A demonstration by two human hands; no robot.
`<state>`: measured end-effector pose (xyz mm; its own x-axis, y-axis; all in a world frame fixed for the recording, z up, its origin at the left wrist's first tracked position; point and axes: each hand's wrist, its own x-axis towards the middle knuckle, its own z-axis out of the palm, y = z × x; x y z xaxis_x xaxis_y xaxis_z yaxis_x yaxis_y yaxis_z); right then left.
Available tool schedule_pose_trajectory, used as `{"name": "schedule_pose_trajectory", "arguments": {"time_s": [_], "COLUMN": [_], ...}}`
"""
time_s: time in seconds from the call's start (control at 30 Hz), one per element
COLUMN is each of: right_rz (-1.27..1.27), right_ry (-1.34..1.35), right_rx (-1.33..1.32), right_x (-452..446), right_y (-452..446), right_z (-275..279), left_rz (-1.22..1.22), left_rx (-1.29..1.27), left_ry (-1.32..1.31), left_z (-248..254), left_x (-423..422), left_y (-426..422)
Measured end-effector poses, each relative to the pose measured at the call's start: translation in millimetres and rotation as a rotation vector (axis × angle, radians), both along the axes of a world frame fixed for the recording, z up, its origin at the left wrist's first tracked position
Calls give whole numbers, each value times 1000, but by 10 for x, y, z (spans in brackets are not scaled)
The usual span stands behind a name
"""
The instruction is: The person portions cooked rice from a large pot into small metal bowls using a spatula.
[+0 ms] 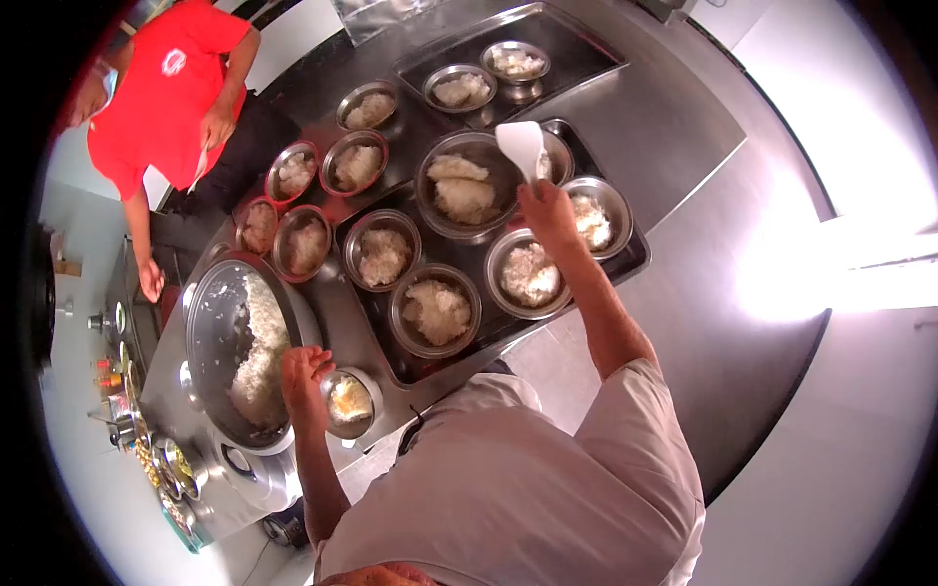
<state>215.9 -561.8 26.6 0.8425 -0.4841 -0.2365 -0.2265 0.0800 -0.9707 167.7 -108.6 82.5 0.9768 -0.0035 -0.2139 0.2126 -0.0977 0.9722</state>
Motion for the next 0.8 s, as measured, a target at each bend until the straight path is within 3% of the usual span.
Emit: {"name": "schedule_pose_trajectory", "arguments": {"time_s": [0.13,0.27,0.33,0.47,0.5,0.63,0.7,0.8], "right_rz": [-38,-125,-193,-328,-321,-355,-592,-779], "right_ry": [-134,-83,-100,-206,-12,-175,-243,-111], "right_rx": [127,162,165,266,14,-2,312,291], "right_x": [281,580,769,1274,1338,2067,2375,2666], "right_y": [-367,-682,-884,-1395,-1486,-2363,-2602,-2693], "right_z": [-211,-230,-280,-520,-349,-948,-955,-709], "left_rz": [90,202,254,336,331,435,465,513], "left_rx": [-57,-29,-132,-54,-71,-6,25,68], "left_ry": [11,-5,-31,-42,-80,-32,-27,-19], "left_z": [-55,-127,-132,-46,11,166,229,237], "left_x": [-58,-98,-123,-172,-185,-232,-255,-281], "left_y": [204,406,489,569,554,605,597,599]}}
